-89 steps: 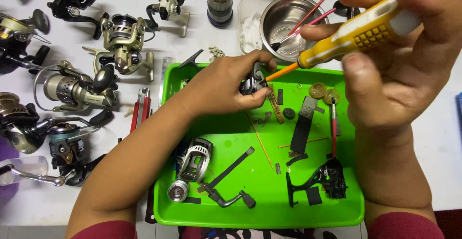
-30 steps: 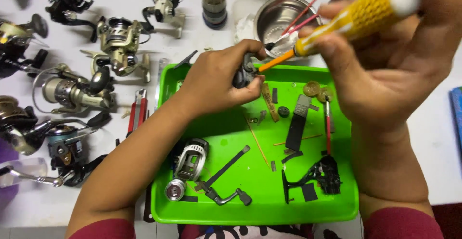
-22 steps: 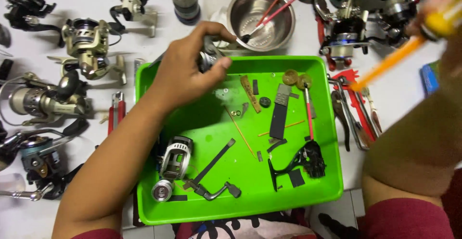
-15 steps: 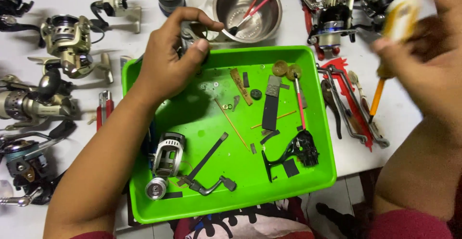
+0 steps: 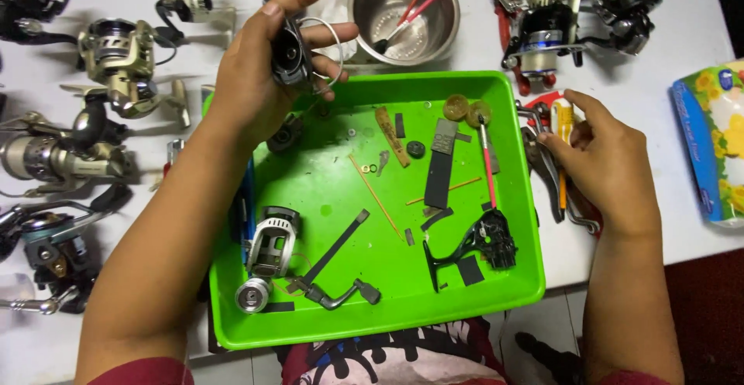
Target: Reassembling the internal gears and housing of a fishing reel using a screwdriver.
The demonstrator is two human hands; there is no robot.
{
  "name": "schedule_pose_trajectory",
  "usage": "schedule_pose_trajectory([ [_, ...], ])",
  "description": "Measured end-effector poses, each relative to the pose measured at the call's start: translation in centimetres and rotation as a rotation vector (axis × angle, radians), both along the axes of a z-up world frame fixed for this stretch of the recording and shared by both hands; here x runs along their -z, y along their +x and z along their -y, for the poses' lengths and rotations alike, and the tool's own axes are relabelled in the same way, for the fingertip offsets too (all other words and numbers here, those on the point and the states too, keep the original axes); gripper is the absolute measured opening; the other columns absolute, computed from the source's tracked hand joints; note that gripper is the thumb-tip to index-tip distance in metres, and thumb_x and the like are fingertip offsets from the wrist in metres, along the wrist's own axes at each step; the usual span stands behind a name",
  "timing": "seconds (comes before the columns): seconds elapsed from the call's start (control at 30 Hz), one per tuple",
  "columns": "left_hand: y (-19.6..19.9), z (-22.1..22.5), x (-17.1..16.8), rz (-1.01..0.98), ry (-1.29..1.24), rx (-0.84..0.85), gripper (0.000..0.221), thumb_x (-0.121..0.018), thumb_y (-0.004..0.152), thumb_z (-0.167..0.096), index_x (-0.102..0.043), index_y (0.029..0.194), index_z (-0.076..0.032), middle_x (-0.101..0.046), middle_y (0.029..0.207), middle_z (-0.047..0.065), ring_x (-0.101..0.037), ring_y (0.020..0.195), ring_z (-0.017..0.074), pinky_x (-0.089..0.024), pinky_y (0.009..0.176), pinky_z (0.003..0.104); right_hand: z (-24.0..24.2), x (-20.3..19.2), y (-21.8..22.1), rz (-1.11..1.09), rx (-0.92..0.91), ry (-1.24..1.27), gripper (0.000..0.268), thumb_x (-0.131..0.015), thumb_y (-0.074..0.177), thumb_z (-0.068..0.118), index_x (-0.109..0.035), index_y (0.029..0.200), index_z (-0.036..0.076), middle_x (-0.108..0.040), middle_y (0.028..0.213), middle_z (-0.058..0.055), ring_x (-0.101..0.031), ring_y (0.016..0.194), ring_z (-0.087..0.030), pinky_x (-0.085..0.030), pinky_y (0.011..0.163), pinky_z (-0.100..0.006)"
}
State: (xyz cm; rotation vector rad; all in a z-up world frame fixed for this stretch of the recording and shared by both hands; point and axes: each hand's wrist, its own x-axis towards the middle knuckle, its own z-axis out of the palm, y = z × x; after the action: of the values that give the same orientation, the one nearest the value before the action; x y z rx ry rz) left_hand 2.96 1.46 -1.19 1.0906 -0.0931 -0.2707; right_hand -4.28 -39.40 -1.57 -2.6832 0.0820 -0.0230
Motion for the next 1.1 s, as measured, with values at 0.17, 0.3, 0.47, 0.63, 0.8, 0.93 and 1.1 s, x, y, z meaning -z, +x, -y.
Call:
schedule_pose_trajectory([
  [0.17,-0.1,0.2,-0.8,-0.062,-0.068,-0.066,0.059,-0.049,0.091,-0.050,-0.050,0.136,-0.012,-0.072,0.130,0.024,-0.072,0.067,0.0271,-0.054,0.045,0.036,0.6,0.5,0.2,0.072,-0.018,-0.027,0.059,-0.083,0.093,0.026,-0.066,0.148,0.009,-0.070,0.088,-0.013,-0.065,0.081,-0.022,-0.047,0.086,-0.036],
  [0.3,0.1,0.2,-0.4,-0.022,-0.115,-0.047,0.058,-0.046,0.095,-0.047,-0.046,0.137,-0.008,-0.067,0.138,0.025,-0.073,0.074,0.0265,-0.057,0.053,0.035,0.6,-0.3,-0.2,0.267,-0.168,-0.195,0.050,-0.081,0.100,0.020,-0.070,0.143,-0.004,-0.073,0.103,-0.020,-0.067,0.082,-0.032,-0.049,0.085,-0.045],
  [0.47,0.4,-0.1,0.9,0.080,-0.164,0.068,0.057,-0.044,0.098,-0.040,-0.042,0.146,-0.010,-0.054,0.153,0.027,-0.073,0.093,0.0277,-0.059,0.069,0.039,-5.1,-5.0,-1.2,0.468,-0.409,-0.046,0.036,-0.080,0.104,0.007,-0.073,0.135,-0.010,-0.074,0.112,-0.023,-0.068,0.094,-0.030,-0.053,0.086,-0.041],
  [0.63,0.0,0.1,0.9,0.143,-0.213,0.172,0.061,-0.046,0.099,-0.034,-0.032,0.153,-0.008,-0.042,0.162,0.027,-0.071,0.105,0.0255,-0.059,0.080,0.039,-11.1,-7.8,0.0,0.524,-0.682,0.071,0.026,-0.078,0.098,0.007,-0.075,0.118,-0.010,-0.077,0.105,-0.023,-0.071,0.084,-0.026,-0.059,0.077,-0.036],
  [0.8,-0.1,0.3,1.3,0.121,-0.175,0.211,0.061,-0.055,0.101,-0.041,-0.034,0.151,-0.013,-0.042,0.164,0.019,-0.068,0.114,0.0272,-0.058,0.094,0.040,-16.2,-7.6,2.7,0.592,-0.890,0.051,0.050,-0.086,0.095,0.019,-0.066,0.130,-0.010,-0.072,0.120,-0.024,-0.070,0.105,-0.032,-0.055,0.096,-0.041],
  [0.93,-0.8,0.8,1.2,0.151,-0.185,0.205,0.053,-0.052,0.106,-0.037,-0.038,0.150,-0.012,-0.044,0.162,0.013,-0.064,0.127,0.0292,-0.052,0.113,0.049,-19.5,-5.7,4.7,0.544,-0.873,-0.025,0.077,-0.090,0.090,0.040,-0.058,0.138,-0.011,-0.067,0.103,-0.018,-0.062,0.089,-0.028,-0.054,0.086,-0.043],
  [1.1,-1.2,0.8,0.9,0.317,-0.119,0.232,0.052,-0.044,0.112,-0.035,-0.033,0.155,-0.009,-0.034,0.168,0.018,-0.038,0.154,0.0248,-0.035,0.128,0.039,-20.8,-4.7,6.0,0.609,-0.824,0.042,0.061,-0.092,0.088,0.019,-0.059,0.130,-0.010,-0.070,0.116,-0.027,-0.069,0.107,-0.038,-0.053,0.097,-0.043],
])
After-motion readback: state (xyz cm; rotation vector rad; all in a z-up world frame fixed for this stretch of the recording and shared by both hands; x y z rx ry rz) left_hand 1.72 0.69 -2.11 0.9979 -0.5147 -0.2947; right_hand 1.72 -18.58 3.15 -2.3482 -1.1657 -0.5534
